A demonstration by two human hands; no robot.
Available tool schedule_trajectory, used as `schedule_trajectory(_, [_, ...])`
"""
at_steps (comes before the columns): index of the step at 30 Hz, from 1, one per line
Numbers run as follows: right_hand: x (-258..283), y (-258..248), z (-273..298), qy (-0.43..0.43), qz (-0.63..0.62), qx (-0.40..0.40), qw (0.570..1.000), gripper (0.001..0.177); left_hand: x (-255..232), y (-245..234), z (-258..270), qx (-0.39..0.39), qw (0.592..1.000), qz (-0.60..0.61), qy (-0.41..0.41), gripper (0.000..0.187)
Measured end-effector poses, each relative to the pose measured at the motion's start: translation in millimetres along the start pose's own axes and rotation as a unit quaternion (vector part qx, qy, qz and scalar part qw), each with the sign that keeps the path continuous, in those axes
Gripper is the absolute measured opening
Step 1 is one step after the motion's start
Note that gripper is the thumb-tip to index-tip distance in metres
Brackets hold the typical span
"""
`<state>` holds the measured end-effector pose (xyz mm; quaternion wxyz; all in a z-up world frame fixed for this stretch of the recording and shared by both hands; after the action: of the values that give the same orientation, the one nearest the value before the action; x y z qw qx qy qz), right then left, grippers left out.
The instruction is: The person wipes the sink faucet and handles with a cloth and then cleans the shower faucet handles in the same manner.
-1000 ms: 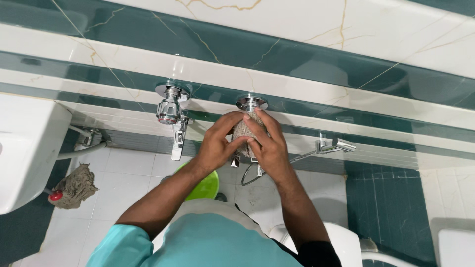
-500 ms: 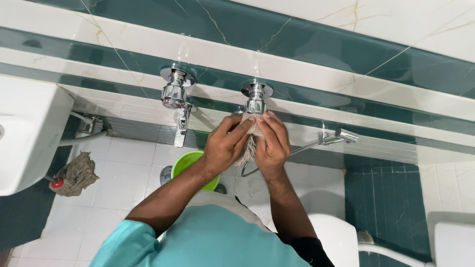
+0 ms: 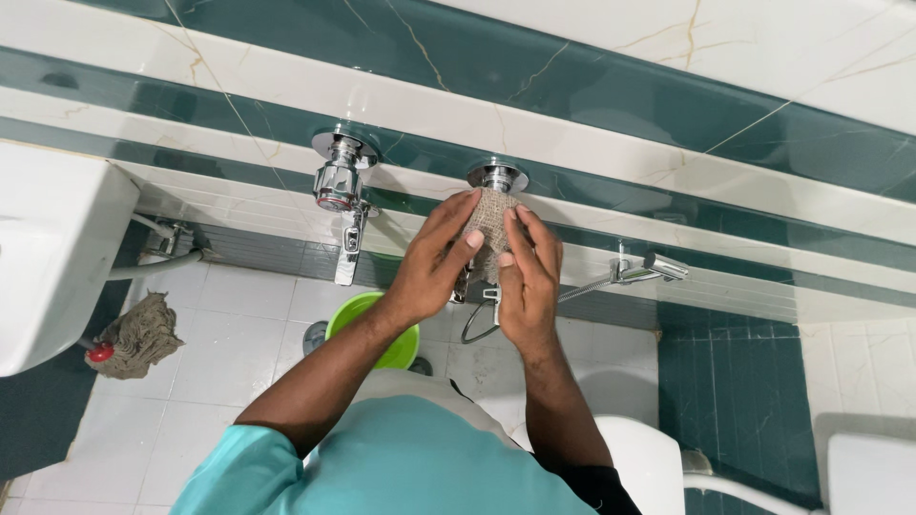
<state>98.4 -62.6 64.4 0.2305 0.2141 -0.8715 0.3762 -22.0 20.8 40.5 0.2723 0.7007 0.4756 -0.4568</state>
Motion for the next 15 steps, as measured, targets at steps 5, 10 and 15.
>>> schedule_trajectory(5, [-9, 3, 3, 0.029, -0.048, -0.063, 0.996, 0.040, 3, -1, -5, -0.039, 0.998, -0.010, -0.038, 0.048])
schedule_trajectory(10, [-10, 16, -7, 0.008, 0.016, -0.035, 0.999, 0.054, 22, 12, -11, -0.005, 0.977, 0.090, -0.195, 0.058])
schedule_trajectory(15, [-8, 19, -12, -0.026, 0.041, -0.013, 0.999, 0.055, 21, 12, -14, -0.007, 0.989, 0.076, -0.128, 0.056])
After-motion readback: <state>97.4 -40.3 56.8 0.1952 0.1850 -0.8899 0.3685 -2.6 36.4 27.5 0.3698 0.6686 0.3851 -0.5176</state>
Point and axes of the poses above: each hand's wrist, its own z-axis away from the middle knuckle, its own y-axis out of the palm, x = y × z, the point moved 8 cm from there along -z, towards the middle knuckle, and after that the axes turned 7 degrees about -x, right-handed, at the moved point
